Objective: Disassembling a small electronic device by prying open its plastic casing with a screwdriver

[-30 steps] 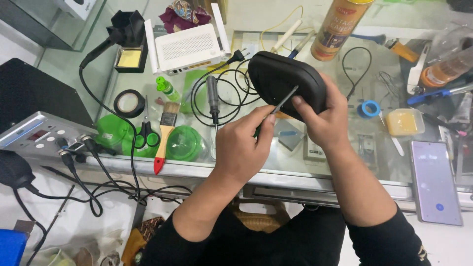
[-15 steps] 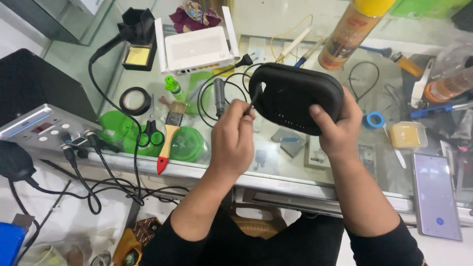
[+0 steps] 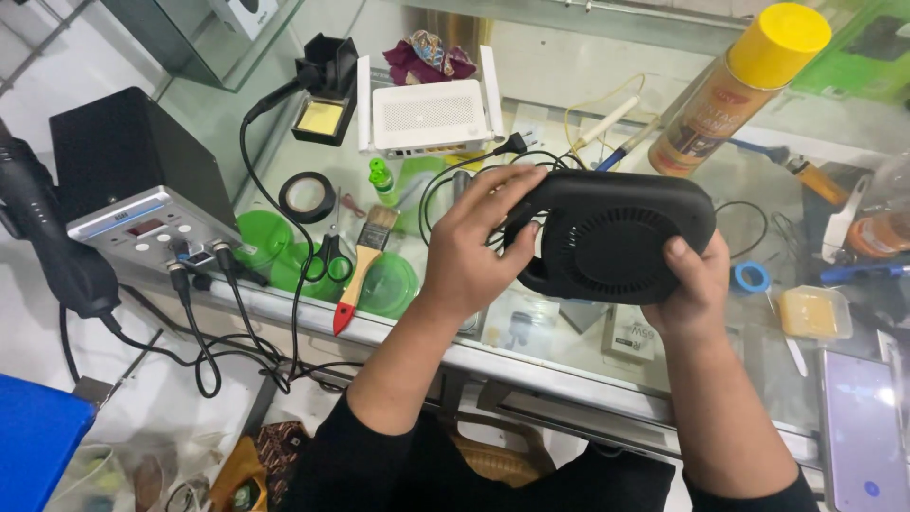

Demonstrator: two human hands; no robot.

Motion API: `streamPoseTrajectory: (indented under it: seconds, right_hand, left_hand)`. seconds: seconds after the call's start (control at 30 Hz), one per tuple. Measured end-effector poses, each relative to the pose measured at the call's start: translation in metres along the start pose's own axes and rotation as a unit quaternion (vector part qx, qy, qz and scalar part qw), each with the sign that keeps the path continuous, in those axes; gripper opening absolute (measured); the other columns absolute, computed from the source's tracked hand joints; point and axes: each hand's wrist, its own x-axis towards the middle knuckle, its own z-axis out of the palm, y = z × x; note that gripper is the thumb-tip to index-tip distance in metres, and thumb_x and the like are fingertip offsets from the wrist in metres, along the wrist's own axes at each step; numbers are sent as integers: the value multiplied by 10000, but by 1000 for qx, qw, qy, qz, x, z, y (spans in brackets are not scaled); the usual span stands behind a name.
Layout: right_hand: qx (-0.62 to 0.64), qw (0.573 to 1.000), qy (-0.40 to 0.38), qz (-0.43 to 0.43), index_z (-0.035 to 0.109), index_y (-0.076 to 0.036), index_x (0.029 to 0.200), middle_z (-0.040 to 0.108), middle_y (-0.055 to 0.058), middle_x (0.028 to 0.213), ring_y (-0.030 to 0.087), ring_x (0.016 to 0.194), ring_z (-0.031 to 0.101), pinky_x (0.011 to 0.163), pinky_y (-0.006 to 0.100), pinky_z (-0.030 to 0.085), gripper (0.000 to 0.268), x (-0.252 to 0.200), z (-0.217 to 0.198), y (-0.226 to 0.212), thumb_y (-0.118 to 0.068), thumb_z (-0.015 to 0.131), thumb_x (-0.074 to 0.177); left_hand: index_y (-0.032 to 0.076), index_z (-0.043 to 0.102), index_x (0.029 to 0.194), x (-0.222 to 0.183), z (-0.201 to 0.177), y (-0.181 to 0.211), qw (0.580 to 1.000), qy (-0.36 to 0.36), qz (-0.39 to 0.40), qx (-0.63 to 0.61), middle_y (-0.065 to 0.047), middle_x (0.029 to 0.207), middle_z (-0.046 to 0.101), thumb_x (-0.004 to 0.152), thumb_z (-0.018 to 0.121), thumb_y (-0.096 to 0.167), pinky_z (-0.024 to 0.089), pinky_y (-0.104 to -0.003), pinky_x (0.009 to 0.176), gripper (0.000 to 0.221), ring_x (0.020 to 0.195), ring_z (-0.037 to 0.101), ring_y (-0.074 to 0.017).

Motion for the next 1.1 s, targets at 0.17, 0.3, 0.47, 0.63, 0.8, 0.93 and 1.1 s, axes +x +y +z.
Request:
streamPoseTrajectory:
  seconds: [0.17, 0.3, 0.47, 0.63, 0.8, 0.93, 1.1]
  right_hand:
    - [-32, 999, -15, -5, 635, -20, 1070, 715, 202, 943, 320, 934, 786, 796, 447, 646, 281, 2, -16, 11, -162, 717, 842]
    - [-38, 999, -17, -15, 630, 3, 1095, 705, 242, 973, 364, 963, 779, 813, 474, 638, 310, 2, -23, 15, -150, 698, 834]
    - [-52, 998, -26, -24, 638, 3, 1058, 705, 199, 910, 298, 908, 771, 762, 419, 627, 281, 2, -14, 10, -118, 726, 820]
    - [-56, 998, -25, -21, 641, 8, 1040, 702, 205, 879, 308, 890, 772, 723, 397, 620, 276, -2, -6, 8, -124, 738, 818]
    - [35, 999, -17, -8, 631, 40, 1078, 698, 232, 875, 324, 849, 775, 740, 429, 642, 296, -2, -2, 4, -64, 721, 816]
    - [39, 999, -19, -23, 629, 34, 1100, 706, 221, 879, 321, 831, 776, 740, 450, 643, 356, -4, -16, 8, -84, 735, 781]
    - [-5, 998, -40, -45, 643, -19, 1136, 744, 200, 952, 289, 941, 770, 826, 457, 640, 418, -2, -20, 7, -150, 801, 772]
  left_hand:
    - [155, 704, 1255, -7, 17, -12, 970, 57, 76, 223, 4, 1152, 688, 848, 753, 99, 608, -312, 874, 413, 1020, 710, -184]
    - [99, 737, 1204, -3, 24, -8, 945, 95, 139, 281, -39, 1065, 724, 896, 760, 137, 620, -286, 812, 312, 931, 714, -191]
    - [68, 726, 1215, -5, 22, -13, 956, 94, 130, 245, -73, 1044, 736, 915, 744, 137, 625, -325, 798, 309, 922, 728, -226]
    - [92, 692, 1320, -5, 21, -9, 986, 87, 77, 118, -105, 1116, 730, 912, 750, 30, 625, -402, 815, 417, 966, 727, -292]
    - [97, 653, 1380, 0, 14, 9, 988, 52, -64, -132, -133, 1173, 747, 1082, 535, 208, 619, -399, 846, 339, 947, 745, -218]
    - [60, 592, 1448, -17, 23, -11, 972, 24, -98, -211, -155, 1115, 752, 1085, 538, 266, 605, -378, 857, 421, 935, 728, -192]
    - [-32, 692, 1290, -21, 21, -15, 949, 31, -137, -282, -183, 1138, 747, 997, 651, 278, 571, -363, 916, 429, 1047, 667, -192]
